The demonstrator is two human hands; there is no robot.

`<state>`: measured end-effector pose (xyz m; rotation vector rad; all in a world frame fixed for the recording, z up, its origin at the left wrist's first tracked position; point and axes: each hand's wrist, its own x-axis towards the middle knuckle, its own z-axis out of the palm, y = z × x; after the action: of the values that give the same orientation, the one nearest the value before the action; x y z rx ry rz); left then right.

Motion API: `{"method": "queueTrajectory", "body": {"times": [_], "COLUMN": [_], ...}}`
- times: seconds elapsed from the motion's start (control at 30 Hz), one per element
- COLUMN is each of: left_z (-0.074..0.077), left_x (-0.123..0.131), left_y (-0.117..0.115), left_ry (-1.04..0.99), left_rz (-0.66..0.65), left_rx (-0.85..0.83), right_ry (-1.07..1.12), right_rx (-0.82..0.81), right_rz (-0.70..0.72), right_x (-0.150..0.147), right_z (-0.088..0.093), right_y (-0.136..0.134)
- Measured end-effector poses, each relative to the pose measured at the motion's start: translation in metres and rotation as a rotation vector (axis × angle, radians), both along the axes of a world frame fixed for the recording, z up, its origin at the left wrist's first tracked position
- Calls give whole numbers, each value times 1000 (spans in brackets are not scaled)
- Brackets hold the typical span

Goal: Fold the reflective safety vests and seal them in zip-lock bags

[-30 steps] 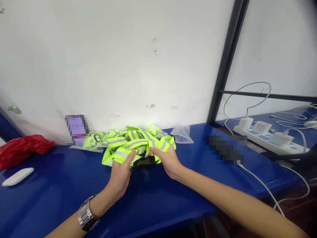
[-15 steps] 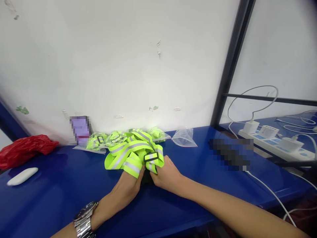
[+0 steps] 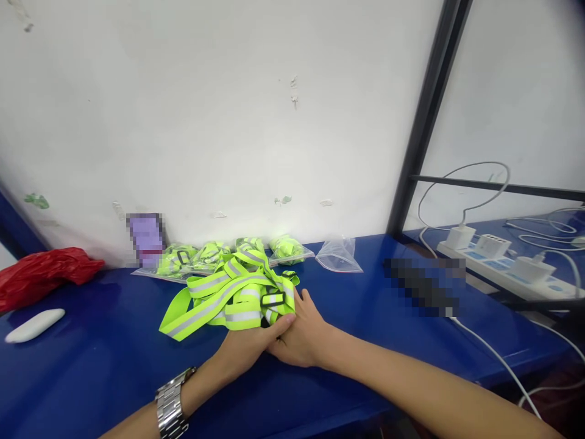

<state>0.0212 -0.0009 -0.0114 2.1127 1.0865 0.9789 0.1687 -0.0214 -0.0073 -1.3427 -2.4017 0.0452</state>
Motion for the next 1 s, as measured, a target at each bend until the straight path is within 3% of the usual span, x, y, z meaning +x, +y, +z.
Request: {"method": "queueTrajectory", "body": {"times": [0.17,0.37,0.57,0.87,0.93,1.0], "left_z": [0,0,-4,-45,-45,-38], "left_x": [13,5,-6,-37,-38,-35], "left_y": [10,19,21,25,23,20], "left_ry": [13,209,252,699,798,838], "left_rz": [198,261,82,-195,-198,-198], "left_rx": [34,56,253,824,909,867], "right_ry": [-19,-53,-43,-19,-31,-20], "right_rx": [-24,-181,-277,-390,-434,-422], "right_rz": [74,117,232,261,277,325], "right_x": [0,10,21,34,38,41], "right_z": [-3,1,10,20,24,27], "right_y": [1,5,15,31,31,28]}}
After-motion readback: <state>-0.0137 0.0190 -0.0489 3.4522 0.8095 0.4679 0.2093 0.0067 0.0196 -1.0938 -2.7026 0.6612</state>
